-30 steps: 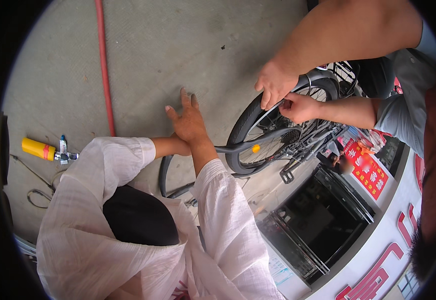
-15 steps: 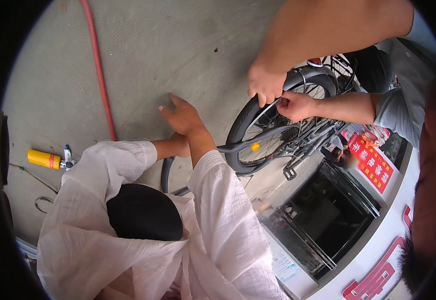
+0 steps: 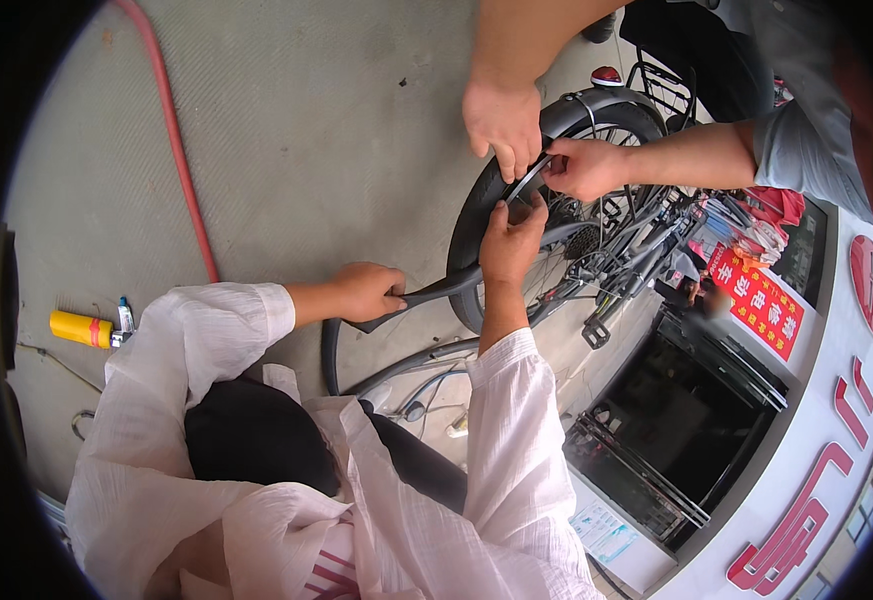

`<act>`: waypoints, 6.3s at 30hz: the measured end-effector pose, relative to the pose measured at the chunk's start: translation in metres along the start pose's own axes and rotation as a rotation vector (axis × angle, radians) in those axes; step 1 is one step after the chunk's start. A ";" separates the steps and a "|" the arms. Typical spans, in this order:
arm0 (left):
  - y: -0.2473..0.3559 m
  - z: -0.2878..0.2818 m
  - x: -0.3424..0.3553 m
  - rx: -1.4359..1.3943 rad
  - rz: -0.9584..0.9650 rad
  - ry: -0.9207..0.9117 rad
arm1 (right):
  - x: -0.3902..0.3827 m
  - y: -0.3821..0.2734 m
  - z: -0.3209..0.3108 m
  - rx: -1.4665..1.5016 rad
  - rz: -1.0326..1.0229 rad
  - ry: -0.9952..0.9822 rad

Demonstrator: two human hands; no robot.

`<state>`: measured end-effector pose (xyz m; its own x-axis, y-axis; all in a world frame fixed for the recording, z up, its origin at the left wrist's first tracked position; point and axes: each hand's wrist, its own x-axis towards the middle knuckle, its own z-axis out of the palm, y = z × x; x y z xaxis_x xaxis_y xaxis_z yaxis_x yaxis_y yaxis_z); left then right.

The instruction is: The person removes a bicycle tire from the rim, inflates the inner tube with a pump, and inspects it for leaks. They then place the tube back into the tire and reseat the tire onto the rim.

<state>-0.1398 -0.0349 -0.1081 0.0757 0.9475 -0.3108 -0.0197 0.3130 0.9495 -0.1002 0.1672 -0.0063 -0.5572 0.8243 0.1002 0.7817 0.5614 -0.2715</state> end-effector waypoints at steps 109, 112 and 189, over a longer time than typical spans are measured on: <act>0.019 -0.013 -0.010 -0.512 -0.122 -0.311 | -0.148 0.054 -0.033 1.285 0.949 -0.955; 0.032 -0.026 0.001 -0.280 -0.072 -0.127 | -0.157 0.073 -0.056 1.231 0.990 -0.947; 0.046 0.045 0.158 -1.235 0.265 0.378 | -0.174 0.236 -0.059 0.242 -0.185 -0.187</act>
<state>-0.0842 0.1260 -0.1114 -0.3489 0.8857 -0.3063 -0.8973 -0.2214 0.3818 0.1984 0.1605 -0.0312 -0.7419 0.6705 -0.0019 0.5866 0.6478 -0.4861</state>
